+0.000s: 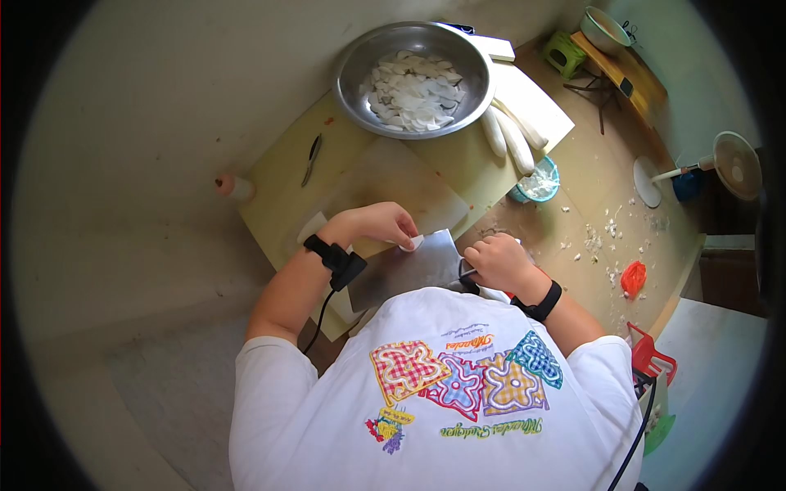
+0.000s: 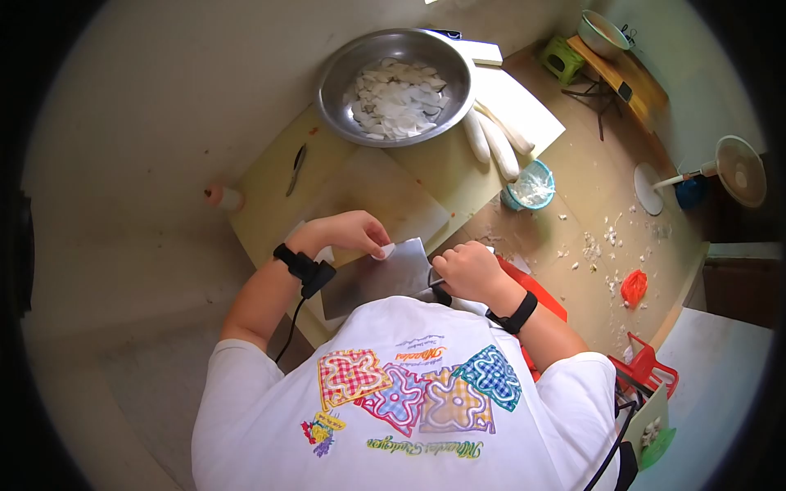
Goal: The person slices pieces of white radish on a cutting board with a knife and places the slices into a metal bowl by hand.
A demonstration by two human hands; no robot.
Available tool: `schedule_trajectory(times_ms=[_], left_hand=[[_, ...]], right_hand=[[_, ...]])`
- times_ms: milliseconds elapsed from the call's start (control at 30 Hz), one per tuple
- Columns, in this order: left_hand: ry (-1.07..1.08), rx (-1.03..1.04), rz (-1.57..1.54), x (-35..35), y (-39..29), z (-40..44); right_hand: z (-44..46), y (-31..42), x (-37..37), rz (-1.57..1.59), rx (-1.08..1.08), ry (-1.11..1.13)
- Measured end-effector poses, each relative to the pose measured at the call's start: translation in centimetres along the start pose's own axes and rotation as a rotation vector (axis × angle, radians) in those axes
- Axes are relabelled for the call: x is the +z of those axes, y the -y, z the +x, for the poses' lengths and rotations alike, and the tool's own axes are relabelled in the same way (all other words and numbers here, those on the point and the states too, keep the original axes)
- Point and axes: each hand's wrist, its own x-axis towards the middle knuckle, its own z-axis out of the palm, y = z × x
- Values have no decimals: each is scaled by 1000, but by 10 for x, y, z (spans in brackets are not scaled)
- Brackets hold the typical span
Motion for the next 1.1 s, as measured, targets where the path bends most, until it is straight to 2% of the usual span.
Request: schedule_trajectory(times_ms=[233,367,500,633,700,733,767,800,867,900,967,1033,1100], left_hand=[[75,-2,-123,4,5,22],[77,-17,-60,11,-8,31],[173,45,18,10,-22,42],[90,67,104,6,-35,48],[-52,5,13,-7,-36,55],[-127,120,-4,-20,-35,61],[-207,164,-222,-34,-35,69],[-331,240,-410,-54,-42,67],[-736,255,-609,-90,-50,66],[-745,254,-612,-97,-49,67],[-942,-21,-513,-101,-39,71],[-938,54,-475,-87,-4,79],[-967,156,-664,-61,31,75]], right_hand=[[-20,3,6,-1,47,-12],[-32,5,7,13,83,-30],[-43,8,6,17,123,-41],[-54,12,6,45,164,-61],[-58,14,7,36,181,-66],[-61,15,6,36,202,-66],[-64,14,7,28,193,-65],[-66,14,9,39,202,-67],[-66,16,9,52,204,-70],[-66,17,9,55,217,-74],[-68,17,10,54,212,-67],[-67,14,17,59,218,-55],[-65,10,19,66,243,-43]])
